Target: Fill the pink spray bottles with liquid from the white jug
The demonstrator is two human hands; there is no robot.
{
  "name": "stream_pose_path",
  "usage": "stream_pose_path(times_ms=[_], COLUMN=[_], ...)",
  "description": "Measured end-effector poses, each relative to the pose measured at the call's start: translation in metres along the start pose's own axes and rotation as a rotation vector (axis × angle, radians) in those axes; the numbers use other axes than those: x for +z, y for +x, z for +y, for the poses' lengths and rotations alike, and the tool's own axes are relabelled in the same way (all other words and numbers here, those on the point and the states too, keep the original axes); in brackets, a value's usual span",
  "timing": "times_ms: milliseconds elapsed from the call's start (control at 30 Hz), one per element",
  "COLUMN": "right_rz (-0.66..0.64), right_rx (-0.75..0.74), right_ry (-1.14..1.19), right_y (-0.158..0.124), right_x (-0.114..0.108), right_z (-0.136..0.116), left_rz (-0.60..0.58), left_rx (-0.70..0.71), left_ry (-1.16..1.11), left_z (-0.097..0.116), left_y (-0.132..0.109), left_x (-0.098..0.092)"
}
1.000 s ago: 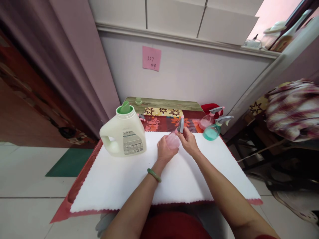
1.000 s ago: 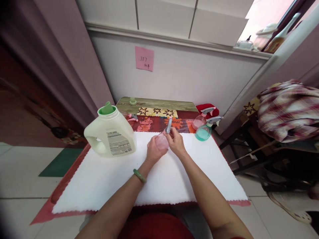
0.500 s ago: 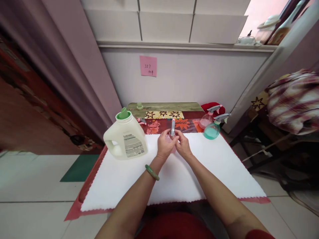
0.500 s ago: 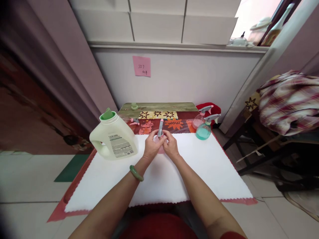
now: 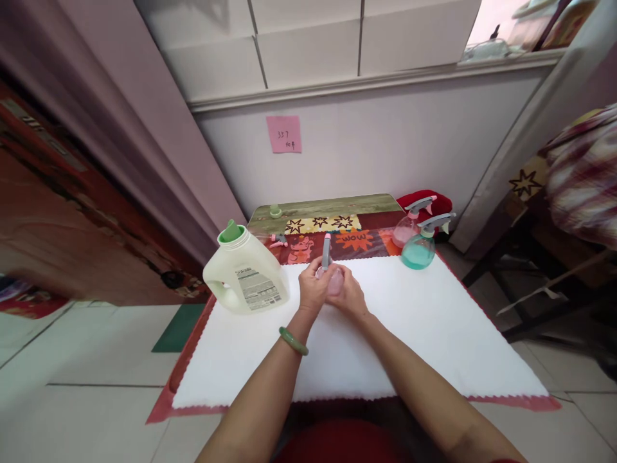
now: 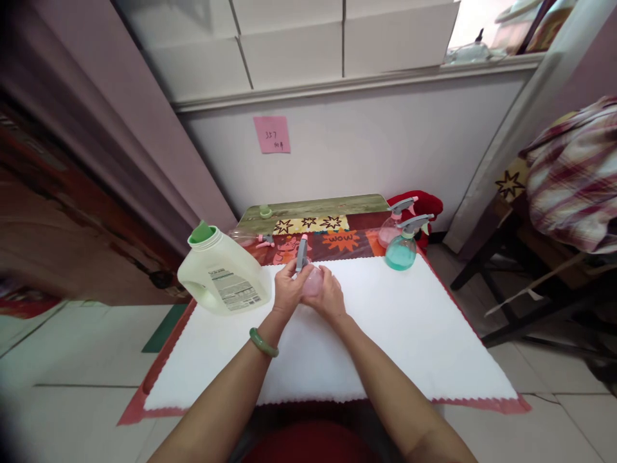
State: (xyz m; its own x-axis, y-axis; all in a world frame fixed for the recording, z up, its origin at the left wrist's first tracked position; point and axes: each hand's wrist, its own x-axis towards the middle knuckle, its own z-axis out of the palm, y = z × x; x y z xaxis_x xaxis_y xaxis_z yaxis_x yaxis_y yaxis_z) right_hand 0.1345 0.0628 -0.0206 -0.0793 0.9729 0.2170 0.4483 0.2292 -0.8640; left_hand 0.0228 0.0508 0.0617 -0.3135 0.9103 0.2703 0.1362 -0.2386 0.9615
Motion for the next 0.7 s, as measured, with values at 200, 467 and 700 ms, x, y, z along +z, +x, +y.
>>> stream_pose_path(times_ms=[200, 467, 700], right_rz=[0.065, 0.212, 0.176], right_rx=[0.031, -0.131, -0.008], right_ry=[0.007, 0.422, 0.7], right_y=[-0.001, -0.001, -0.003], right_x=[-0.005, -0.031, -0.02], right_z=[-0.008, -0.012, -0.005], left_rz=[0.003, 0.053, 0.097], left_rx=[-0.042, -0.112, -0.128], left_ry=[-0.154, -0.392, -0.478], left_z=[0.0, 0.017, 0.042], left_y=[-0.001, 0.011, 0.019], left_x=[0.007, 0.021, 0.032])
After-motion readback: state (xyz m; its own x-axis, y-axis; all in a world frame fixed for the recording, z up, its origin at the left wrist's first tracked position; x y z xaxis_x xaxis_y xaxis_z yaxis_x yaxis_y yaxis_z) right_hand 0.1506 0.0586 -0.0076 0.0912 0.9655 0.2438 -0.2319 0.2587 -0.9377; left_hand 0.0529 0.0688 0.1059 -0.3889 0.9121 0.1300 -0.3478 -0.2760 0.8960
